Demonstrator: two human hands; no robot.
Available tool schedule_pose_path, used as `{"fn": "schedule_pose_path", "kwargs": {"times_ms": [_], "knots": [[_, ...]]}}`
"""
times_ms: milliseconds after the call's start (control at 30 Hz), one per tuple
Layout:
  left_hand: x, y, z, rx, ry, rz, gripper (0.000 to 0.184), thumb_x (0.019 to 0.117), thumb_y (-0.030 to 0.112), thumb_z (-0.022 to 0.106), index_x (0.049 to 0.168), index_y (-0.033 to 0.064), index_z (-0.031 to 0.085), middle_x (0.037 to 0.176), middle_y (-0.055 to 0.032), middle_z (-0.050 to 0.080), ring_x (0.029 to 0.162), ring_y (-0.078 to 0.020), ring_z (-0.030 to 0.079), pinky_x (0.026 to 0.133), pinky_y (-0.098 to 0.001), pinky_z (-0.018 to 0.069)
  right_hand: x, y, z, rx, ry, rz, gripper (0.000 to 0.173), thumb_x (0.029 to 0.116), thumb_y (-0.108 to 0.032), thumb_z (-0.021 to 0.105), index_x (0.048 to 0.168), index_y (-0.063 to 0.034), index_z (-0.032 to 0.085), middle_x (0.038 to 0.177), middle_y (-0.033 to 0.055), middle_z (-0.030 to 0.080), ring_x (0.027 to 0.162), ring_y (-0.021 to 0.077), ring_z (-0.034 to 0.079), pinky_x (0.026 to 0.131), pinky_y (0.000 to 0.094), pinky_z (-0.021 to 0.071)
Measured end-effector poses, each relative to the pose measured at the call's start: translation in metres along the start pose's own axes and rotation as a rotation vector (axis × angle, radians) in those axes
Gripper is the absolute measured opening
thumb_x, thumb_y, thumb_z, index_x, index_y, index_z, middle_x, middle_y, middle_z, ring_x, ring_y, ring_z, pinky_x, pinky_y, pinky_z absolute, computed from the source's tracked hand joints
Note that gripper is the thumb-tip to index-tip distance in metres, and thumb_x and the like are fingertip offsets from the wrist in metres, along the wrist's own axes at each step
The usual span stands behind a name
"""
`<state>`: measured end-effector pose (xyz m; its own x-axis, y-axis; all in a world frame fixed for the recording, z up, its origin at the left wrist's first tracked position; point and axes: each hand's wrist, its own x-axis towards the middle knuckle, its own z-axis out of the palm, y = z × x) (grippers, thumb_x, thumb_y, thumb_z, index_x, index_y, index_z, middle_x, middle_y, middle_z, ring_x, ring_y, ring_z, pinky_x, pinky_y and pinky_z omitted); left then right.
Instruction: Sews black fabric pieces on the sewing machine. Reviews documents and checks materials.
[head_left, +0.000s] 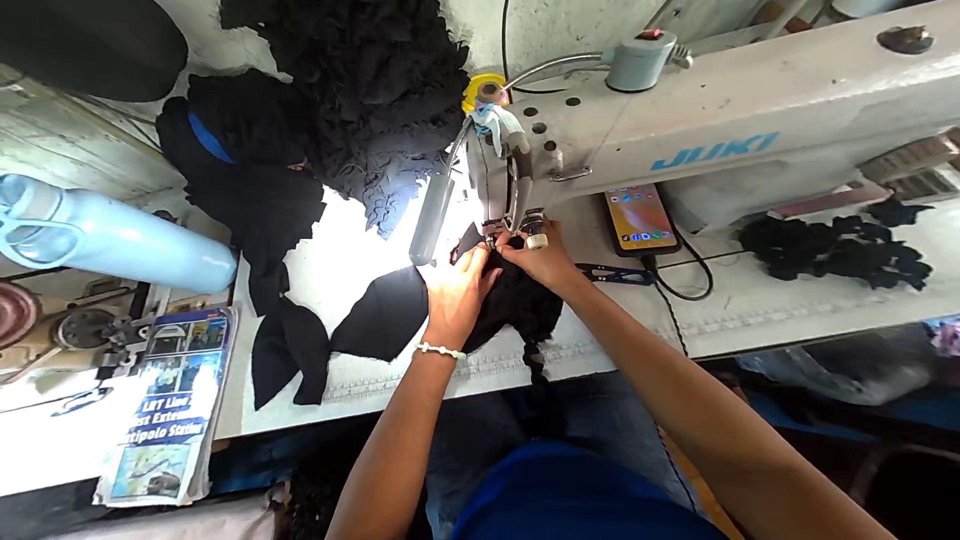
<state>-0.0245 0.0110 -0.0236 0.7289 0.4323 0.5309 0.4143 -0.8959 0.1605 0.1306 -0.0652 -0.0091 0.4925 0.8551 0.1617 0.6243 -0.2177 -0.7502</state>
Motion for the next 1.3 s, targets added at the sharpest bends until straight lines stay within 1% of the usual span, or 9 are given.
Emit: {"fn": "schedule_pose_path", "kwargs": {"times_ms": [233,433,600,700,800,900,1033,1133,1300], "knots": [[-0.002,0.0,0.001,-0.013,-0.03,-0.044,0.028,0.0927,0.032,0.073,0.109,0.0102,0.078,0.123,-0.0039,0.074,0.113,-0.0301,0.07,0.096,-0.0713,0.0397,0.003,-0.002,-0.004,-0.024,-0.02,0.008,0.032,0.0911,-0.018,0.079,0.109,0.0074,0.071,0.116,0.0279,0.067,0.118,0.0469,0.058,0.103,0.066,0.0371],[0.004,-0.001,0.001,-0.023,-0.083,-0.082,0.034,0.093,0.035,0.073,0.115,0.0079,0.077,0.128,-0.0065,0.072,0.113,-0.0298,0.071,0.093,-0.0635,0.0475,0.019,0.006,-0.001,-0.069,-0.048,-0.006,0.031,0.0911,-0.021,0.077,0.104,0.0072,0.073,0.111,0.0271,0.069,0.117,0.0441,0.06,0.103,0.0622,0.0389],[0.002,-0.005,-0.004,-0.178,-0.024,-0.009,0.021,0.0939,0.019,0.072,0.106,0.0027,0.076,0.118,-0.0118,0.073,0.112,-0.0294,0.07,0.095,-0.053,0.0527,-0.026,-0.016,-0.001,-0.161,0.072,-0.134,0.017,0.0964,-0.014,0.069,0.104,-0.0007,0.076,0.117,0.0254,0.068,0.116,0.046,0.061,0.097,0.0619,0.0487],[-0.005,-0.001,-0.008,-0.257,-0.039,-0.066,0.018,0.0945,0.005,0.063,0.109,0.002,0.073,0.105,-0.0118,0.074,0.106,-0.031,0.068,0.096,-0.0552,0.0479,-0.071,-0.02,0.007,-0.142,0.096,-0.154,0.029,0.0956,-0.026,0.071,0.108,-0.0007,0.075,0.106,0.0191,0.071,0.101,0.0388,0.068,0.088,0.055,0.0553],[-0.011,0.003,-0.012,-0.17,-0.131,-0.181,0.028,0.0969,0.01,0.059,0.123,0.006,0.069,0.118,-0.008,0.074,0.117,-0.0326,0.065,0.104,-0.0661,0.0362,-0.096,-0.01,0.013,-0.182,0.157,-0.209,0.031,0.0933,-0.025,0.071,0.112,-0.0009,0.073,0.103,0.0176,0.071,0.096,0.0376,0.068,0.082,0.0516,0.055],[-0.018,0.006,-0.014,-0.107,-0.116,-0.162,0.031,0.0956,0.011,0.061,0.126,0.0088,0.068,0.119,-0.0046,0.074,0.121,-0.0311,0.064,0.109,-0.0705,0.0295,-0.092,-0.003,0.002,-0.126,0.134,-0.179,0.026,0.0973,-0.024,0.067,0.108,-0.0009,0.074,0.103,0.0175,0.072,0.098,0.0372,0.069,0.087,0.0529,0.0544],[-0.012,0.006,-0.014,-0.153,-0.042,-0.08,0.03,0.0931,0.004,0.062,0.121,0.0103,0.073,0.109,-0.0066,0.075,0.115,-0.0314,0.065,0.102,-0.0658,0.0358,-0.077,-0.013,-0.01,-0.094,0.029,-0.039,0.036,0.0983,-0.032,0.068,0.108,0.0021,0.072,0.095,0.0185,0.072,0.091,0.0358,0.069,0.086,0.0525,0.0534],[-0.003,0.009,-0.013,-0.267,-0.069,-0.092,0.031,0.0898,-0.003,0.062,0.118,0.0048,0.072,0.11,-0.0099,0.075,0.112,-0.0318,0.066,0.098,-0.0611,0.0412,-0.067,-0.03,-0.016,-0.15,-0.105,0.096,0.031,0.0994,-0.024,0.068,0.114,0.0031,0.07,0.101,0.0213,0.072,0.099,0.0394,0.068,0.092,0.0558,0.0505],[0.004,0.008,-0.01,-0.325,-0.147,-0.21,0.029,0.0943,0.002,0.058,0.122,0.0015,0.067,0.114,-0.01,0.075,0.114,-0.0335,0.066,0.101,-0.0629,0.0412,-0.059,-0.041,-0.02,-0.109,-0.07,0.117,0.014,0.0973,-0.01,0.067,0.1,0.0031,0.072,0.099,0.0209,0.067,0.092,0.0366,0.066,0.083,0.0537,0.0526]]}}
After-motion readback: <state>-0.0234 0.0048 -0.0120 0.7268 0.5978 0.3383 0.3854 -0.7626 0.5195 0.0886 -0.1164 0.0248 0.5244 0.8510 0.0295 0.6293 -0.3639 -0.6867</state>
